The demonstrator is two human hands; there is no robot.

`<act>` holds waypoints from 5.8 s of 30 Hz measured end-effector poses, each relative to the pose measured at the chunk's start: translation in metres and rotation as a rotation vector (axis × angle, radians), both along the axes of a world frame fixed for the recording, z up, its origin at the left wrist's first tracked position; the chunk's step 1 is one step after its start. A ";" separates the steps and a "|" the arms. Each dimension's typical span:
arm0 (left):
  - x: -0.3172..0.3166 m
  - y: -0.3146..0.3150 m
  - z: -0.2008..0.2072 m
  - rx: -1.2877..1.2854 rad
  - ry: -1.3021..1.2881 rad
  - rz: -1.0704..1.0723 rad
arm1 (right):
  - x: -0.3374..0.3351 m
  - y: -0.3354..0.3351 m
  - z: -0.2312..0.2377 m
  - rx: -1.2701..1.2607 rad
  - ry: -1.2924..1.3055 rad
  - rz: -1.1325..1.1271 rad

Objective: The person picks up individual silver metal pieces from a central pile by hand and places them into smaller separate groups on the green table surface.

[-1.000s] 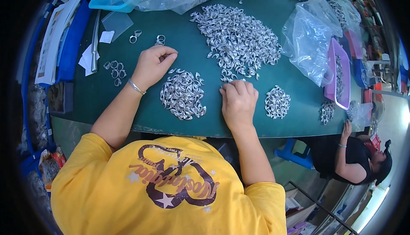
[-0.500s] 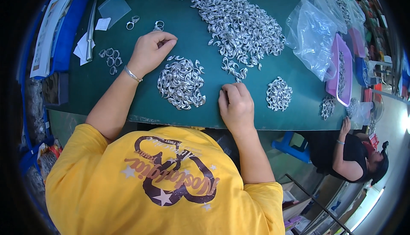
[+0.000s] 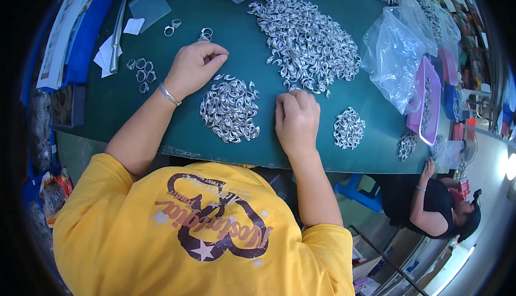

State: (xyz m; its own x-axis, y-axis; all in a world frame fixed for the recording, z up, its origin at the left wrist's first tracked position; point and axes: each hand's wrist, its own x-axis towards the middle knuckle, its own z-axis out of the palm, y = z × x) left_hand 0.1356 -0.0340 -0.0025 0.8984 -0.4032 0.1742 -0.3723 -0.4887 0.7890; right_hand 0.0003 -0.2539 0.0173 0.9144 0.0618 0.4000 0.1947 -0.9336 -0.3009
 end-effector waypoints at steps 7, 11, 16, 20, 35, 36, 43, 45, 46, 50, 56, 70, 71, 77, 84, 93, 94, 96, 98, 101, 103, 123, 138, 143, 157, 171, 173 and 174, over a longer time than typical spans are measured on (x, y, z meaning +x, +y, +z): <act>-0.001 0.003 -0.001 -0.008 -0.012 0.003 | -0.012 -0.013 0.013 0.327 0.113 -0.174; 0.000 0.001 -0.002 0.005 -0.011 0.002 | -0.009 0.000 0.007 0.206 0.101 0.053; 0.001 0.002 0.001 0.027 0.003 0.007 | -0.020 0.001 0.009 0.310 0.175 -0.139; 0.001 0.001 0.001 0.030 -0.011 -0.003 | -0.016 0.006 0.006 0.171 0.011 0.035; -0.002 0.002 0.001 0.048 0.020 0.000 | -0.031 -0.014 0.011 0.204 0.159 -0.217; -0.001 0.000 0.003 0.056 0.025 -0.005 | -0.033 -0.021 0.012 0.194 0.155 -0.117; 0.000 0.001 0.002 0.041 0.022 -0.008 | -0.035 -0.039 0.018 0.308 0.116 -0.129; -0.001 -0.001 0.004 0.074 0.036 -0.016 | -0.041 -0.032 0.013 0.326 0.167 -0.210; 0.001 -0.002 0.006 0.065 0.032 -0.018 | -0.040 -0.028 0.011 0.248 0.148 -0.125; 0.001 0.001 0.002 0.044 0.024 -0.025 | -0.041 -0.028 0.011 0.330 0.139 -0.060; 0.002 0.001 0.001 0.054 0.017 -0.029 | -0.042 -0.032 0.013 0.387 0.166 -0.116; 0.001 0.001 0.002 0.071 0.019 -0.030 | -0.043 -0.038 0.017 0.264 0.287 0.007; 0.001 0.001 0.002 0.065 0.031 -0.021 | -0.042 -0.037 0.016 0.217 0.281 0.055; -0.001 0.000 0.005 0.060 0.040 -0.003 | -0.046 -0.034 0.016 0.464 0.355 -0.079; 0.000 0.000 0.004 0.056 0.052 -0.006 | -0.049 -0.034 0.016 0.850 0.409 -0.112; -0.003 0.003 -0.001 0.010 -0.035 -0.016 | -0.041 -0.031 0.017 1.379 0.429 0.003; -0.003 0.002 0.000 -0.001 -0.024 -0.009 | -0.034 -0.024 0.022 1.444 0.398 -0.056; -0.005 0.000 0.004 -0.014 -0.012 -0.001 | -0.022 -0.031 0.023 1.513 0.509 0.005; -0.006 0.001 0.005 -0.024 -0.010 0.008 | 0.001 -0.030 0.030 1.503 0.638 -0.044; -0.003 0.000 0.002 -0.023 0.005 0.002 | 0.046 -0.026 0.040 1.408 0.808 -0.099; -0.002 -0.006 0.003 -0.023 -0.002 -0.009 | 0.076 -0.030 0.053 1.361 0.831 -0.135; 0.000 0.006 -0.003 0.003 -0.140 -0.012 | 0.146 -0.046 0.103 1.084 0.146 -0.015; 0.000 0.004 0.000 0.002 -0.034 -0.037 | -0.049 -0.035 0.000 0.272 0.038 0.005; 0.004 0.002 -0.002 0.024 -0.040 -0.047 | -0.051 -0.035 0.004 0.401 0.034 -0.242; 0.003 0.003 -0.004 0.042 0.011 -0.040 | -0.073 -0.039 0.003 0.282 -0.031 -0.233; 0.001 0.002 0.001 0.048 0.015 -0.034 | -0.062 -0.026 0.010 0.373 0.086 -0.277; 0.001 0.001 0.000 0.044 0.001 -0.036 | -0.061 -0.015 0.005 0.358 0.135 -0.240; 0.002 0.000 -0.001 0.038 -0.007 -0.040 | -0.061 -0.011 0.001 0.327 0.109 -0.244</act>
State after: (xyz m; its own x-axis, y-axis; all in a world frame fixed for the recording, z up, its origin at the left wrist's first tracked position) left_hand 0.1375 -0.0338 -0.0032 0.8803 -0.4451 0.1640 -0.3973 -0.5029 0.7676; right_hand -0.0609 -0.2647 0.0187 0.9247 -0.2759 0.2622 -0.0697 -0.8001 -0.5959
